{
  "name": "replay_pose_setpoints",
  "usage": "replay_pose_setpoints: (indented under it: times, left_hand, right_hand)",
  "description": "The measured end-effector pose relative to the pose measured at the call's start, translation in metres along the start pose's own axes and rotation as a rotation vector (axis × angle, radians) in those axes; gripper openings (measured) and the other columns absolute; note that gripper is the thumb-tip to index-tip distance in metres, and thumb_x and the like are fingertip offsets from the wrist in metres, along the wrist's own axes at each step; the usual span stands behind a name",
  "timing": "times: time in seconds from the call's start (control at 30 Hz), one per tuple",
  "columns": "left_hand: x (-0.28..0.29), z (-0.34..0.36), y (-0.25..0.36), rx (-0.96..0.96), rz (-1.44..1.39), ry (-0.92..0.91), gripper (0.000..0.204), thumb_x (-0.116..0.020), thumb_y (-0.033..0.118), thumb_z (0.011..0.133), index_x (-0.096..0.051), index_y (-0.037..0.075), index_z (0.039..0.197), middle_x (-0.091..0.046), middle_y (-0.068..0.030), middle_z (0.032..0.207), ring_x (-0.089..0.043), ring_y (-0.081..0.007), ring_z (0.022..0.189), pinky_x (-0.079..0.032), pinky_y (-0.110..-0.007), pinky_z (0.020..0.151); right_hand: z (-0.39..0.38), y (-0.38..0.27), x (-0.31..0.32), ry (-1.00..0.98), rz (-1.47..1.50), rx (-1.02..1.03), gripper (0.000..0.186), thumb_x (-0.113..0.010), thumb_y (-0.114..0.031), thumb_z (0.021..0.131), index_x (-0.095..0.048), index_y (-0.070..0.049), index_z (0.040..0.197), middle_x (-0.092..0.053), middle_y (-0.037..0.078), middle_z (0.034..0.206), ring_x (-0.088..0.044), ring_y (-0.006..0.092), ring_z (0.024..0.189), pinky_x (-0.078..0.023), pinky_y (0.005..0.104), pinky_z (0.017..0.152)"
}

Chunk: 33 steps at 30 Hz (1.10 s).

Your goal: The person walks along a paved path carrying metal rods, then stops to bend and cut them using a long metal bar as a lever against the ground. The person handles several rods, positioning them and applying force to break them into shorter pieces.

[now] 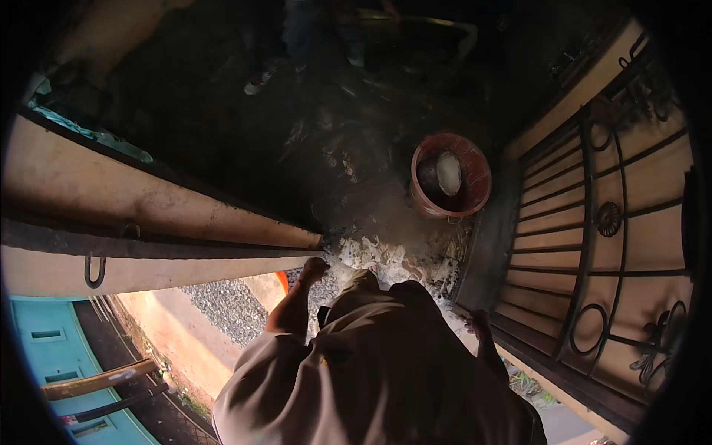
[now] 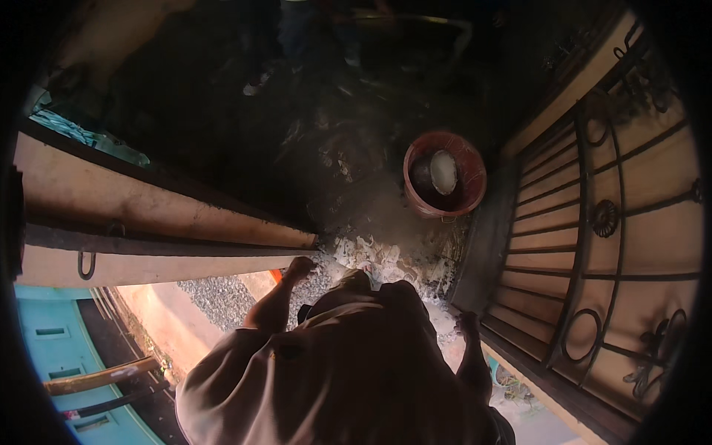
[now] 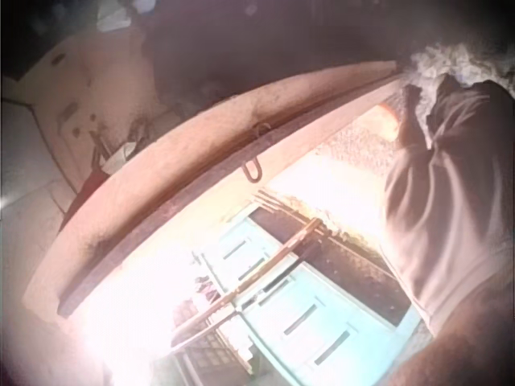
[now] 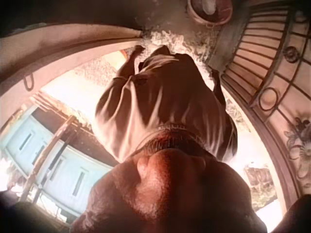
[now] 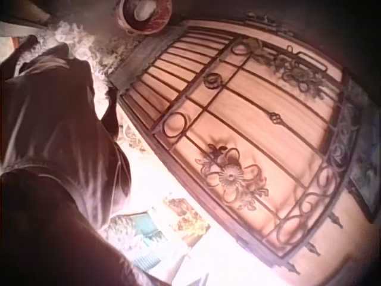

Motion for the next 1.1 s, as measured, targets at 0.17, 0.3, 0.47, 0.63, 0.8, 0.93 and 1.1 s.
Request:
replay_pose_setpoints:
  times: [0.17,0.3,0.47,0.63,0.8,0.93,1.1]
  left_hand:
    - [0.052,0.051,0.173,-1.008,1.218,0.372,0.021,-0.067,0.016,0.069,-0.069,0.012,0.090,-0.067,-0.0099,0.085,-0.064,-0.0302,0.078,-0.048,-0.046,0.073]
    - [0.050,0.063,0.221,-0.995,0.502,0.292,0.025,-0.074,0.020,0.062,-0.068,0.012,0.085,-0.066,-0.0098,0.087,-0.064,-0.0289,0.081,-0.051,-0.043,0.068]
    - [0.018,0.038,0.186,-0.877,0.163,0.201,0.026,-0.074,0.026,0.062,-0.068,0.011,0.083,-0.065,-0.0113,0.084,-0.063,-0.0294,0.082,-0.050,-0.043,0.066]
    - [0.009,-0.013,0.087,-0.021,0.084,0.060,0.020,-0.070,0.025,0.066,-0.068,0.011,0.080,-0.064,-0.0114,0.079,-0.061,-0.0287,0.076,-0.049,-0.043,0.063]
    - [0.013,-0.016,0.062,0.348,-0.089,0.041,0.015,-0.066,0.024,0.069,-0.068,0.012,0.078,-0.063,-0.0114,0.074,-0.060,-0.0279,0.070,-0.048,-0.042,0.060]
    - [0.021,0.070,0.112,0.376,-0.117,-0.002,0.013,-0.063,0.023,0.072,-0.068,0.012,0.075,-0.062,-0.0115,0.070,-0.059,-0.0273,0.065,-0.047,-0.042,0.058]
    - [0.069,0.260,0.287,-0.039,0.240,0.009,0.014,-0.058,0.022,0.075,-0.068,0.012,0.073,-0.061,-0.0116,0.065,-0.058,-0.0266,0.059,-0.045,-0.042,0.055]
  right_hand:
    - [-0.013,-0.060,-0.017,0.026,0.051,0.031,0.014,-0.053,-0.025,0.088,-0.057,-0.013,0.092,-0.057,0.004,0.063,-0.058,0.0170,0.048,-0.041,0.0301,0.039]
    - [-0.007,-0.101,-0.057,-0.041,-0.252,0.396,0.010,-0.056,-0.017,0.087,-0.059,-0.009,0.093,-0.059,0.006,0.065,-0.058,0.0162,0.052,-0.042,0.0298,0.041]
    - [0.032,-0.158,-0.073,-0.202,-0.405,0.495,0.008,-0.056,-0.017,0.087,-0.059,-0.011,0.093,-0.059,0.007,0.065,-0.056,0.0170,0.051,-0.043,0.0310,0.043]
    - [0.068,-0.238,-0.051,-0.195,-0.239,0.344,0.007,-0.056,-0.017,0.088,-0.058,-0.013,0.093,-0.058,0.007,0.065,-0.055,0.0178,0.050,-0.044,0.0323,0.045]
    - [0.103,-0.325,-0.035,-0.059,-0.156,0.184,0.015,-0.056,-0.017,0.086,-0.058,-0.007,0.097,-0.058,0.007,0.071,-0.058,0.0192,0.057,-0.046,0.0356,0.051]
    - [0.150,-0.408,-0.065,-0.192,-0.033,0.247,0.016,-0.055,-0.017,0.086,-0.058,-0.007,0.098,-0.059,0.007,0.071,-0.060,0.0196,0.058,-0.047,0.0335,0.048]
    - [0.193,-0.570,-0.162,-0.429,0.019,0.321,0.015,-0.052,-0.024,0.089,-0.056,-0.013,0.099,-0.059,0.005,0.073,-0.057,0.0192,0.053,-0.045,0.0310,0.041]
Point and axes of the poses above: each hand's wrist, its own z-axis towards the middle knuckle, its own x-axis out of the back of the hand, y = z × x, the point moved 3 cm from there along z, towards the middle knuckle
